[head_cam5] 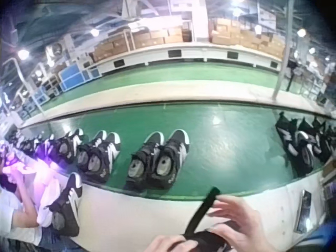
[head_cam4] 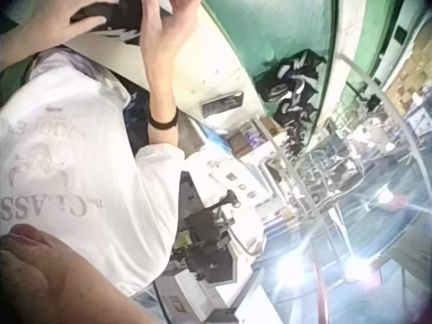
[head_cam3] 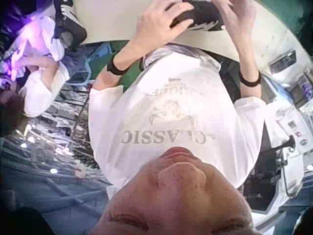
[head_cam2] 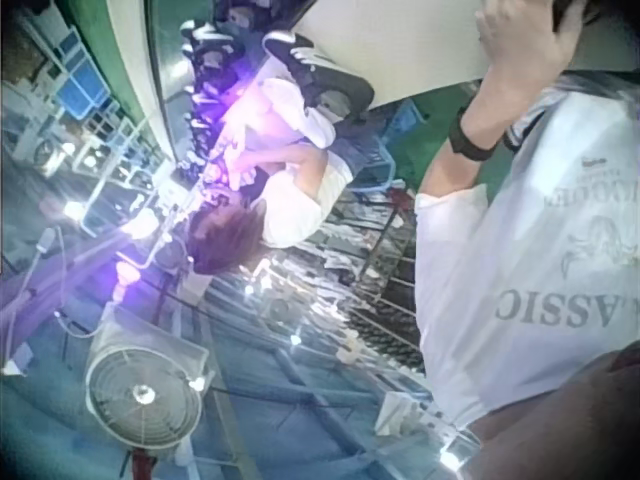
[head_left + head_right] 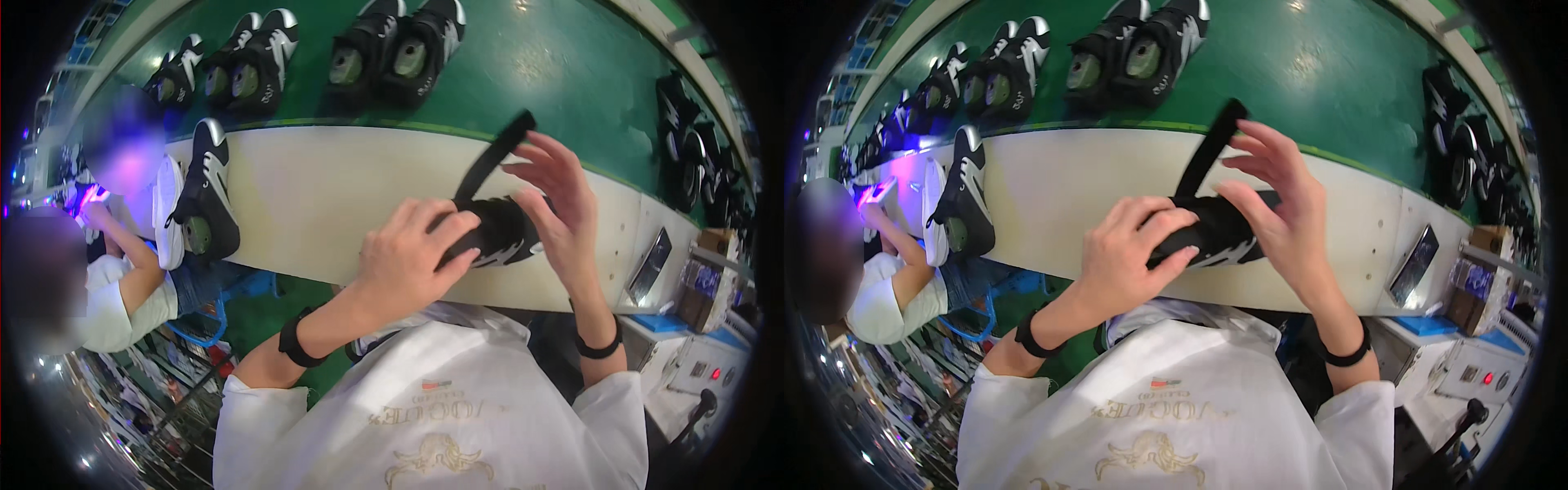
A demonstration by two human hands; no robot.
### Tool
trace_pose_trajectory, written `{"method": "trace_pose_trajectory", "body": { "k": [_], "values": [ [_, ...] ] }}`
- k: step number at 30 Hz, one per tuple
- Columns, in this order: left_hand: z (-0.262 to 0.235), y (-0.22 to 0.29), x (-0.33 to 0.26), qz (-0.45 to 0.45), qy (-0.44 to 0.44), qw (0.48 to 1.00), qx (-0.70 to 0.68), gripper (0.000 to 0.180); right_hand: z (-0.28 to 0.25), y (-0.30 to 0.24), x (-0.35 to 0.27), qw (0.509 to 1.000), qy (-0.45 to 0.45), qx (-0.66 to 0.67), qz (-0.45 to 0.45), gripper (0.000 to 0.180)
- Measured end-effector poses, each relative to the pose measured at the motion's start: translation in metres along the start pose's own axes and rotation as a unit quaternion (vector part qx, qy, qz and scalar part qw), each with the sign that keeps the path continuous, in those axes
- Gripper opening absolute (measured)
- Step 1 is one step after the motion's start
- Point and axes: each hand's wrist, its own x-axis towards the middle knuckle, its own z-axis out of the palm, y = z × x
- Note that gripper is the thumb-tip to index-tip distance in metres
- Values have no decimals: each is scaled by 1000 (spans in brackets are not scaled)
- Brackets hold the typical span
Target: Inspecting and assembling black sneakers on a factory production line.
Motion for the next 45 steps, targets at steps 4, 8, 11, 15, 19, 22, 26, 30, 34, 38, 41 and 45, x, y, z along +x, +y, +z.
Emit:
{"method": "trace_pose_trajectory", "body": {
  "k": [4,8,11,15,19,22,26,30,34,38,41,45],
  "values": [
    [1,-6,6,5,-1,1000,-8,34,22,4,7,996,86,21,-1,49],
    [-1,-10,17,-25,0,998,-62,38,24,8,5,992,97,84,3,25],
    [-2,-10,25,-81,-20,992,-97,45,27,12,-1,996,57,44,-47,12],
    [22,-34,30,-159,5,965,-211,49,45,26,-10,995,79,54,13,13],
    [40,-32,30,-234,-21,938,-255,41,39,30,-3,999,53,2,-11,13],
    [40,-45,36,-121,15,965,-233,41,39,24,3,998,23,-13,-49,13],
    [29,-46,40,-227,-55,935,-267,37,42,23,9,992,-29,-68,-99,12],
    [39,-52,42,-247,-42,914,-320,30,36,29,3,924,-114,-258,-259,17],
    [52,-57,35,-258,14,894,-366,31,18,24,-31,864,-195,-373,-276,35],
    [29,-3,9,-191,38,948,-254,51,-14,13,-90,932,-135,-307,-135,39],
    [-11,18,-14,-92,-82,915,-384,58,-26,2,-130,961,-9,-275,27,46],
    [-108,-57,-36,-167,219,960,56,43,-35,2,-146,961,51,-214,165,64]
  ]
}}
